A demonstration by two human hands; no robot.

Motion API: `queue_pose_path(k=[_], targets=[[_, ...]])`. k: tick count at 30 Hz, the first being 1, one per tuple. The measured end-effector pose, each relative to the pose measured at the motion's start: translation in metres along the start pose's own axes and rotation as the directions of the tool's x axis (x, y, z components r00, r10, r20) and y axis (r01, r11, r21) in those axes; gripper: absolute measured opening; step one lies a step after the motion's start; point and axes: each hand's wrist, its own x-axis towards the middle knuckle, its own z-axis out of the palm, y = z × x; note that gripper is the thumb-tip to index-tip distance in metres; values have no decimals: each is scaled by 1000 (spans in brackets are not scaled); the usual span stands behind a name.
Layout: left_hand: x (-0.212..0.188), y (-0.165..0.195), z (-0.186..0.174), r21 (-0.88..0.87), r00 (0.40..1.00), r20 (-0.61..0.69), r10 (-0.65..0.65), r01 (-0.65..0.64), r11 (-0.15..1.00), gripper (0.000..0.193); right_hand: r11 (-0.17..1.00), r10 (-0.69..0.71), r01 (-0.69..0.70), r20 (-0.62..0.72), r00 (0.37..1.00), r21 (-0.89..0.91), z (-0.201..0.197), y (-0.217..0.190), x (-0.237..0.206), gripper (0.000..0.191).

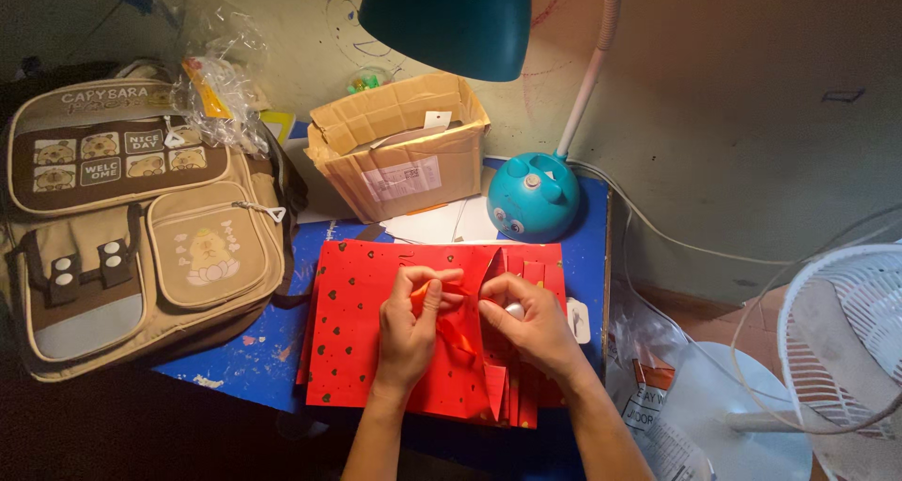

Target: The person ties red ribbons on a stack of red Valentine's Day gift bags. They open each bag, thread the ribbon through the handle, and tie a bow, repeating the process for multiple bags.

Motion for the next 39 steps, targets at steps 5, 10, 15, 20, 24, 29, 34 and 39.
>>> queue_pose_path(k=[5, 10, 15, 20, 24, 29, 34, 39], targets=[[-3, 17, 4, 179, 957, 51, 287, -291, 940, 40, 1000, -3, 3, -13, 1000, 7, -1, 4, -1, 9], [0, 20, 5, 390, 958, 146, 247, -286, 875, 21, 999, 45, -45, -17, 999, 25, -2, 6, 0, 9], [-2, 4, 4, 322, 994, 0, 109, -103, 941, 13, 996, 33, -33, 0, 999, 81, -1, 5, 0, 12], [0, 2, 4, 37, 993, -103, 57, -53, 998, 22, 998, 35, -33, -37, 999, 59, -1, 2, 0, 20], [-2, 13, 5, 283, 987, -1, 160, -153, 947, 38, 997, 61, -59, -52, 997, 41, -2, 2, -1, 20], [0, 12, 5, 307, 965, 88, 249, -264, 914, 23, 997, 72, -71, -73, 995, 14, -1, 5, -1, 19], [-2, 1, 6, 367, 989, -17, 148, -131, 921, 12, 1000, -3, 2, -62, 998, -7, -2, 8, -2, 17], [-1, 4, 7, 228, 985, -24, 170, -160, 960, 26, 997, 61, -56, -81, 995, 56, -1, 9, 0, 15]])
